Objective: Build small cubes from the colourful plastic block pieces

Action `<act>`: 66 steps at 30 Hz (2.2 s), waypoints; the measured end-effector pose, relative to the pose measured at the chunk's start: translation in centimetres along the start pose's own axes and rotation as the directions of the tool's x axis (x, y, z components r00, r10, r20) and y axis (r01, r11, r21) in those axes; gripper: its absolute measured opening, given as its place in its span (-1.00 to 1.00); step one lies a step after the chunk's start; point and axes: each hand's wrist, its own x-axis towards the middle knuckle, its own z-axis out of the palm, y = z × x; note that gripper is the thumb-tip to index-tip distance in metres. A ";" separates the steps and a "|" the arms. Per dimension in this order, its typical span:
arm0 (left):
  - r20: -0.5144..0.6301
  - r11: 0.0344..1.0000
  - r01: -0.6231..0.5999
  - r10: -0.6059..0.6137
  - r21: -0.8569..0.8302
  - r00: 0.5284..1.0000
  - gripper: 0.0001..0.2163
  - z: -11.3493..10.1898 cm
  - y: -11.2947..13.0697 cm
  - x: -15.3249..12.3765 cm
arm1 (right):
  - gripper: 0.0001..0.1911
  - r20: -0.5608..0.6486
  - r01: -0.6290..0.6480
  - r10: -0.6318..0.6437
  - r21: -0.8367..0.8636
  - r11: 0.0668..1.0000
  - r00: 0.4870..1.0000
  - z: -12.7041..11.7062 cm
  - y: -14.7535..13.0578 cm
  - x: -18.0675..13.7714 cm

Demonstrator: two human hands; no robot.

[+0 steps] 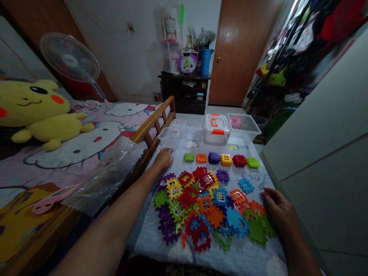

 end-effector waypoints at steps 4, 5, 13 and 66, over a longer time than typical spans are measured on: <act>0.006 1.000 -0.016 0.016 -0.007 1.000 -0.58 -0.3 0.2 -0.4 | -0.51 0.004 0.011 -0.011 0.008 1.000 1.000 0.1 -0.3 -0.2; 0.011 1.000 -0.025 0.025 -0.012 1.000 -0.59 -0.4 0.2 -0.6 | -0.52 0.008 0.020 -0.020 0.018 1.000 1.000 0.1 -0.4 -0.3; 0.019 0.982 -0.110 0.115 -0.156 0.993 -0.59 -2.5 2.6 -5.8 | -0.56 0.052 0.103 -0.106 0.063 0.993 0.993 0.3 -0.4 -0.4; 0.115 0.702 -0.199 0.373 -0.684 0.921 -0.38 -6.7 18.9 -16.4 | -0.81 0.224 0.696 -0.698 0.099 0.711 0.681 5.5 -8.4 -10.1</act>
